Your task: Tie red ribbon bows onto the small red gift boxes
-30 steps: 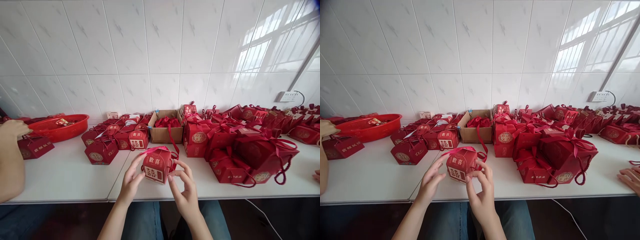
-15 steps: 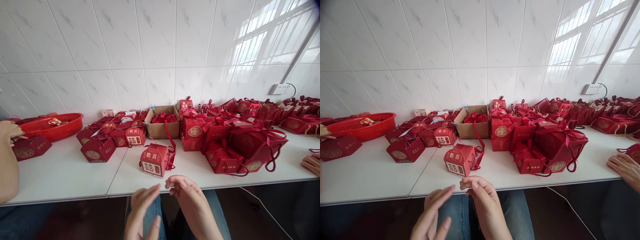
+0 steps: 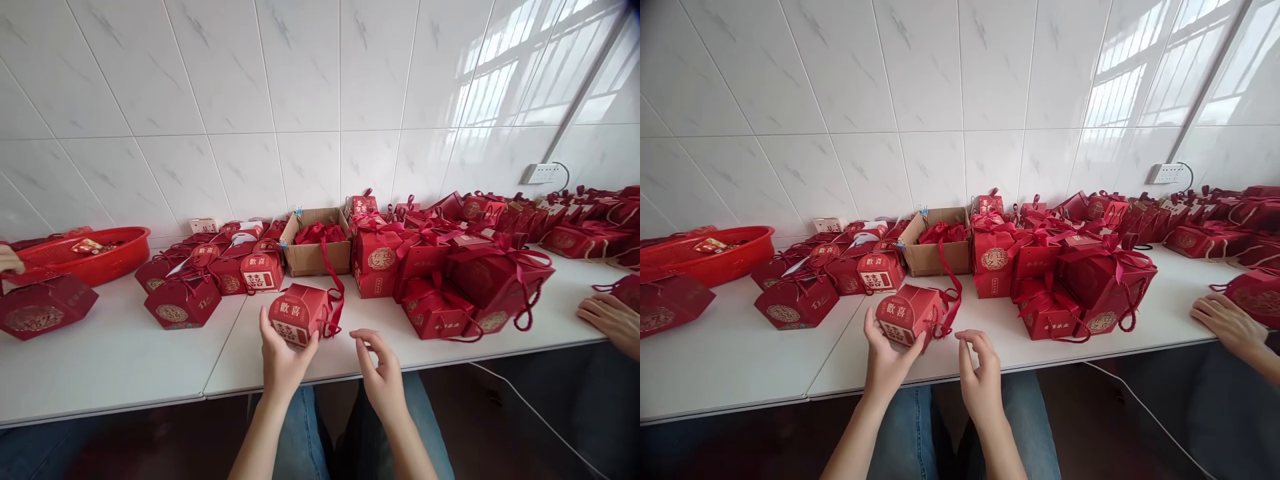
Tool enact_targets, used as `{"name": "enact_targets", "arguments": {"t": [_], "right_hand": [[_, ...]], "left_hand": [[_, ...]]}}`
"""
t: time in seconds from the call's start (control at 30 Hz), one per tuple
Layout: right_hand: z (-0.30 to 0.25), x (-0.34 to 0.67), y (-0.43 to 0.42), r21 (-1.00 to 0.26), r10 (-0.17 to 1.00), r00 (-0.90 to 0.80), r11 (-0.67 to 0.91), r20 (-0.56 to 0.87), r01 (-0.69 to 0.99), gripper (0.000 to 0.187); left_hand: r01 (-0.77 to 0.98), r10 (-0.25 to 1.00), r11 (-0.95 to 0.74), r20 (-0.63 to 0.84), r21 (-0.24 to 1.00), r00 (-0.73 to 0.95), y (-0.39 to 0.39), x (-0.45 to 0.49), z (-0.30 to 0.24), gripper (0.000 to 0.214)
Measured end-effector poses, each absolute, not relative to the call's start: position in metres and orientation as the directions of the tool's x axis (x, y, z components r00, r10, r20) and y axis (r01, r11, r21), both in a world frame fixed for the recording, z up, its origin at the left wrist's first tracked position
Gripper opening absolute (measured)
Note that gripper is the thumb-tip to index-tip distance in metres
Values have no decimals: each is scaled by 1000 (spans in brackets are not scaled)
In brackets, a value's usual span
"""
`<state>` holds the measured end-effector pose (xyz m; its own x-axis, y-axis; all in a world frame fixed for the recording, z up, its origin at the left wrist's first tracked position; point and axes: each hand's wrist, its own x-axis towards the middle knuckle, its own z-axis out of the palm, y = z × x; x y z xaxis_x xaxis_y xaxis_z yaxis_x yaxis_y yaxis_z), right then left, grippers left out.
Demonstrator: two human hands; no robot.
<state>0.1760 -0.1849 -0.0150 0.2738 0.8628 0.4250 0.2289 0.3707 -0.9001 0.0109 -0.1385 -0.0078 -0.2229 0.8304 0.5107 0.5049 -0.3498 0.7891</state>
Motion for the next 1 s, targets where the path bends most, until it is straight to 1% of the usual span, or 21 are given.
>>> {"name": "enact_targets", "arguments": {"t": [0.07, 0.17, 0.23, 0.3, 0.37, 0.47, 0.6, 0.67, 0.73, 0.77, 0.8, 0.87, 1.0], "right_hand": [[-21, 181, -179, -836, 843, 204, 404, 498, 372, 24], [-25, 186, -166, -748, 848, 55, 433, 527, 503, 31], [-25, 186, -155, -681, 858, -46, 437, 511, 588, 40], [-24, 184, -144, -624, 879, -115, 414, 462, 663, 49], [-22, 182, -134, -604, 908, -127, 365, 400, 709, 46], [-20, 177, -130, -605, 931, -106, 310, 349, 733, 34], [-23, 175, -151, -563, 916, -145, 349, 374, 749, 29], [-26, 175, -166, -536, 897, -180, 391, 404, 748, 31], [-32, 178, -179, -530, 883, -205, 424, 422, 735, 39], [-35, 180, -183, -534, 878, -213, 436, 428, 725, 41], [-38, 182, -187, -540, 873, -220, 448, 435, 713, 37], [-44, 187, -191, -560, 865, -226, 468, 448, 684, 24], [-40, 195, -207, -603, 861, -242, 489, 447, 630, 22]], "left_hand": [[410, 858, -369, 475, 834, -194, -144, -2, -7, 109], [338, 889, -363, 431, 868, -154, -159, -32, -5, 101], [311, 908, -346, 399, 885, -124, -170, -52, -5, 97], [280, 926, -323, 363, 904, -102, -178, -66, -4, 93], [252, 936, -308, 339, 917, -90, -182, -72, -4, 89], [242, 939, -306, 333, 921, -80, -181, -70, -5, 85], [286, 934, -310, 346, 907, -84, -177, -62, -6, 81], [303, 933, -309, 349, 902, -88, -177, -60, -7, 82], [304, 933, -308, 349, 901, -90, -178, -60, -7, 82], [302, 932, -310, 351, 902, -93, -178, -60, -8, 82], [300, 930, -314, 355, 901, -95, -178, -60, -8, 82], [305, 928, -325, 364, 895, -81, -178, -62, -9, 82], [300, 930, -331, 364, 895, -59, -178, -62, -10, 80]]}}
